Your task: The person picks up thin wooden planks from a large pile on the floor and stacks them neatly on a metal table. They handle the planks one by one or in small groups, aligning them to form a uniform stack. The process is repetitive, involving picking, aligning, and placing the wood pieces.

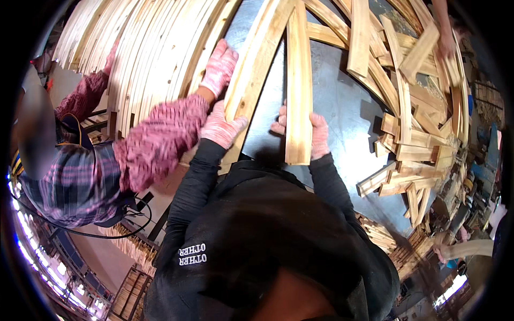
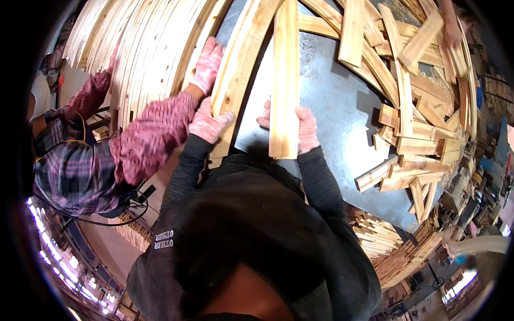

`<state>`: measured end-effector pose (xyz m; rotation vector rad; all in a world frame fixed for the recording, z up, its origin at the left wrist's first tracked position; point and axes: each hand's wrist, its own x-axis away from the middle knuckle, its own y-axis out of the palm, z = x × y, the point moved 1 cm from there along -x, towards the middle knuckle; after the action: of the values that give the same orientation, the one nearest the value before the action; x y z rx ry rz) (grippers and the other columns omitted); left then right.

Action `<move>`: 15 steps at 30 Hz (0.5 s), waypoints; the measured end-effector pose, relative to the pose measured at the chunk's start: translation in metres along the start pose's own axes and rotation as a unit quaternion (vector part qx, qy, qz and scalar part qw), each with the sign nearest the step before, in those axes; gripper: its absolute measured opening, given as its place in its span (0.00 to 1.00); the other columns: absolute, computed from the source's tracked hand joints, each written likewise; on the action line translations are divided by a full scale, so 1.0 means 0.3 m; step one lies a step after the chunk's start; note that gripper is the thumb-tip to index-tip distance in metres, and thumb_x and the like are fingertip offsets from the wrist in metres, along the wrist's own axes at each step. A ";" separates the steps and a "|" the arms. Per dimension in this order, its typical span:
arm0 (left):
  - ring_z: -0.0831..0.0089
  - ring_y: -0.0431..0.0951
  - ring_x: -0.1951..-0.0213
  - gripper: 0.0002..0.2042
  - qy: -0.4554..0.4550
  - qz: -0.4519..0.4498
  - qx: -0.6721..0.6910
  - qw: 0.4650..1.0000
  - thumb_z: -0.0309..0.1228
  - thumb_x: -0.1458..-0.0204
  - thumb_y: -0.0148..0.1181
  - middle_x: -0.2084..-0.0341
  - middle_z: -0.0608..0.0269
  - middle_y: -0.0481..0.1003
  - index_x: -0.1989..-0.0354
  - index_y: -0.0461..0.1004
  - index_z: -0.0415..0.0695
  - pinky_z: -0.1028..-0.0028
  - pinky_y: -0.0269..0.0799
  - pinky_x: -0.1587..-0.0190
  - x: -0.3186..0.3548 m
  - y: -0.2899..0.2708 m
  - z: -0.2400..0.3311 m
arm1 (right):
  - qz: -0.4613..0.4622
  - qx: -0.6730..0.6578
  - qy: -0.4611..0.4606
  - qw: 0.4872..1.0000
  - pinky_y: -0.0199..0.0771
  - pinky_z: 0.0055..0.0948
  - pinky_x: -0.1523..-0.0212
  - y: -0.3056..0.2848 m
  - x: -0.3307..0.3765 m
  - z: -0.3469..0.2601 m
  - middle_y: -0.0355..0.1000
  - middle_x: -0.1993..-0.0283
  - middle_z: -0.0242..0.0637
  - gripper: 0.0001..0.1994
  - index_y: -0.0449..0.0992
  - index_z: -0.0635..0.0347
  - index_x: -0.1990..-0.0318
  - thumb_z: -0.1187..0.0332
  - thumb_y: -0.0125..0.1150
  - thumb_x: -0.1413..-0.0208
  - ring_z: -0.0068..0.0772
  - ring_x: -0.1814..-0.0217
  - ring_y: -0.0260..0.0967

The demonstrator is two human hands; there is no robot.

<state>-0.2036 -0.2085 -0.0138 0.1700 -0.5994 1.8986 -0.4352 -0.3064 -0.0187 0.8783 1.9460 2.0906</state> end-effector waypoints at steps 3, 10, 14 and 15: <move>0.65 0.78 0.58 0.28 -0.027 -0.017 0.017 0.999 0.35 0.55 0.71 0.59 0.52 0.77 0.46 0.68 0.37 0.68 0.73 0.53 -0.040 -0.015 0.003 | 0.011 0.009 -0.019 1.000 0.75 0.49 0.46 -0.079 -0.039 0.004 0.72 0.58 0.50 0.36 0.65 0.73 0.44 0.56 0.66 0.56 0.50 0.56 0.74; 0.74 0.75 0.61 0.23 0.002 0.008 -0.031 0.999 0.29 0.53 0.67 0.60 0.61 0.76 0.48 0.69 0.37 0.72 0.74 0.56 -0.017 0.006 -0.007 | 0.097 0.055 -0.064 0.992 0.76 0.36 0.61 -0.177 -0.042 -0.007 0.73 0.71 0.39 0.27 0.72 0.65 0.55 0.47 0.64 0.49 0.32 0.76 0.74; 0.74 0.77 0.63 0.22 -0.047 0.049 -0.039 0.997 0.29 0.52 0.68 0.63 0.61 0.77 0.49 0.70 0.40 0.73 0.74 0.59 -0.019 0.009 -0.133 | 0.097 0.045 -0.053 0.993 0.73 0.41 0.59 -0.129 -0.010 -0.077 0.72 0.65 0.42 0.20 0.72 0.63 0.58 0.52 0.60 0.42 0.30 0.73 0.70; 0.75 0.76 0.64 0.22 -0.088 0.062 -0.068 0.992 0.29 0.53 0.69 0.65 0.62 0.78 0.49 0.70 0.41 0.74 0.74 0.60 -0.027 0.004 -0.116 | 0.102 0.077 -0.032 0.991 0.74 0.40 0.60 -0.133 -0.022 -0.084 0.72 0.64 0.41 0.21 0.71 0.64 0.56 0.52 0.60 0.42 0.30 0.72 0.71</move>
<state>-0.1959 -0.1988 -0.0472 0.2175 -0.8738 1.9666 -0.4534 -0.3256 -0.0582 1.2071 2.0846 2.0083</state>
